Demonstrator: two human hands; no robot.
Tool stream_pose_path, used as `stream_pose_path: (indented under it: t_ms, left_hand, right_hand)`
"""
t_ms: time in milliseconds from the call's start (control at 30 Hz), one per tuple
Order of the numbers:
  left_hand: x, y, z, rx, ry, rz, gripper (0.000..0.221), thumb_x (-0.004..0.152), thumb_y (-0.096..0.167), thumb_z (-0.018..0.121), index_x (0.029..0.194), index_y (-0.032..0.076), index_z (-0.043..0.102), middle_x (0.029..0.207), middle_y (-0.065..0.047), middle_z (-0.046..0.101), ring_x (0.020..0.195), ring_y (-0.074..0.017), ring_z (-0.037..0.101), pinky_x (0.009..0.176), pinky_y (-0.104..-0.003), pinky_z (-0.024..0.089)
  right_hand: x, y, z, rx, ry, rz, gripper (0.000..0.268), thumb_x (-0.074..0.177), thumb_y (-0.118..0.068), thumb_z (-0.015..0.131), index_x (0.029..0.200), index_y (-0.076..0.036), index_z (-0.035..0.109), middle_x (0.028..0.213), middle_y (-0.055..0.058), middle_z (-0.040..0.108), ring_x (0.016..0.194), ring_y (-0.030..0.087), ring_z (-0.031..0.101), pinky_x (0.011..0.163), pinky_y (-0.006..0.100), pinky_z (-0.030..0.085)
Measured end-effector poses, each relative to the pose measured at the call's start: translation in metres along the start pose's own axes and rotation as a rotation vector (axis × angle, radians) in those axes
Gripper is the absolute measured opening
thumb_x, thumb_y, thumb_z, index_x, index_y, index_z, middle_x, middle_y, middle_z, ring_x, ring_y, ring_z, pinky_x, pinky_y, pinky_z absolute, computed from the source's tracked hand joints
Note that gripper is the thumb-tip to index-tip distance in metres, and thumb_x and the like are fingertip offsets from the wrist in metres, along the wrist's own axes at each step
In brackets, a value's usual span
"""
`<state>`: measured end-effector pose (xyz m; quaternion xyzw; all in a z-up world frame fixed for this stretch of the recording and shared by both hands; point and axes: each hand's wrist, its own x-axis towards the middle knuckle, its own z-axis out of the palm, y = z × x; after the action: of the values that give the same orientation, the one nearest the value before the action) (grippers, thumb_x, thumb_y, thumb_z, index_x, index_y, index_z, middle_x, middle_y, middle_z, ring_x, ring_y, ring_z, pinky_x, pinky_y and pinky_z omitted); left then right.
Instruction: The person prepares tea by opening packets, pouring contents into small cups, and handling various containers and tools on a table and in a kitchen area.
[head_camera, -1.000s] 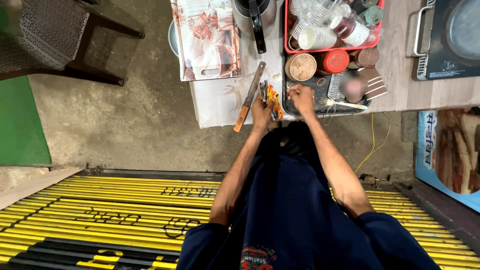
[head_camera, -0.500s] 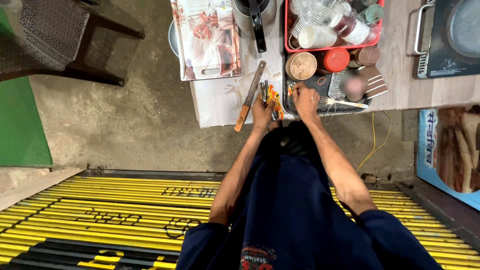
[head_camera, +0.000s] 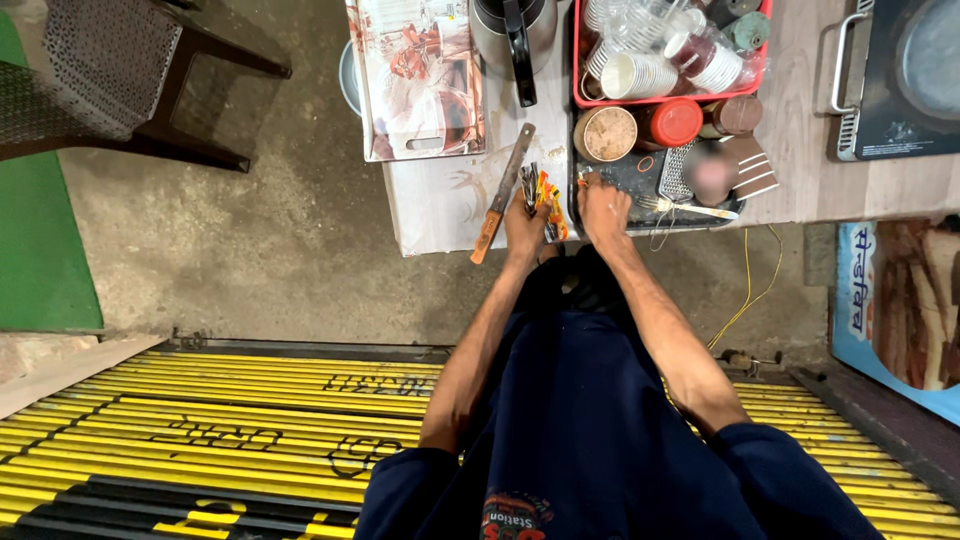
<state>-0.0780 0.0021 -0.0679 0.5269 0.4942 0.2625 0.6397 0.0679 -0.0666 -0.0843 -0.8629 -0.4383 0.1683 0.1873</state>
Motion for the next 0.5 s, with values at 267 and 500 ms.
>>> stream_pose_path:
  t_ms: [267, 500]
  left_hand:
    - [0.002, -0.012, 0.001, -0.086, -0.012, -0.043, 0.031, 0.095, -0.002, 0.063, 0.126, -0.004, 0.059, 0.105, -0.013, 0.074, 0.090, -0.0152, 0.070, 0.079, -0.030, 0.057]
    - [-0.001, -0.005, 0.002, -0.032, 0.003, -0.043, 0.032, 0.094, -0.002, 0.064, 0.126, -0.003, 0.060, 0.104, -0.013, 0.074, 0.089, -0.0152, 0.070, 0.079, -0.031, 0.057]
  right_hand:
    - [0.003, 0.011, 0.008, 0.047, 0.078, 0.024, 0.016, 0.100, -0.020, 0.065, 0.101, -0.005, 0.065, 0.083, 0.024, 0.071, 0.074, 0.047, 0.068, 0.068, 0.058, 0.051]
    - [0.004, 0.010, 0.003, 0.157, 0.149, 0.083, 0.024, 0.096, -0.016, 0.071, 0.114, -0.003, 0.061, 0.079, 0.022, 0.071, 0.074, 0.046, 0.068, 0.067, 0.058, 0.050]
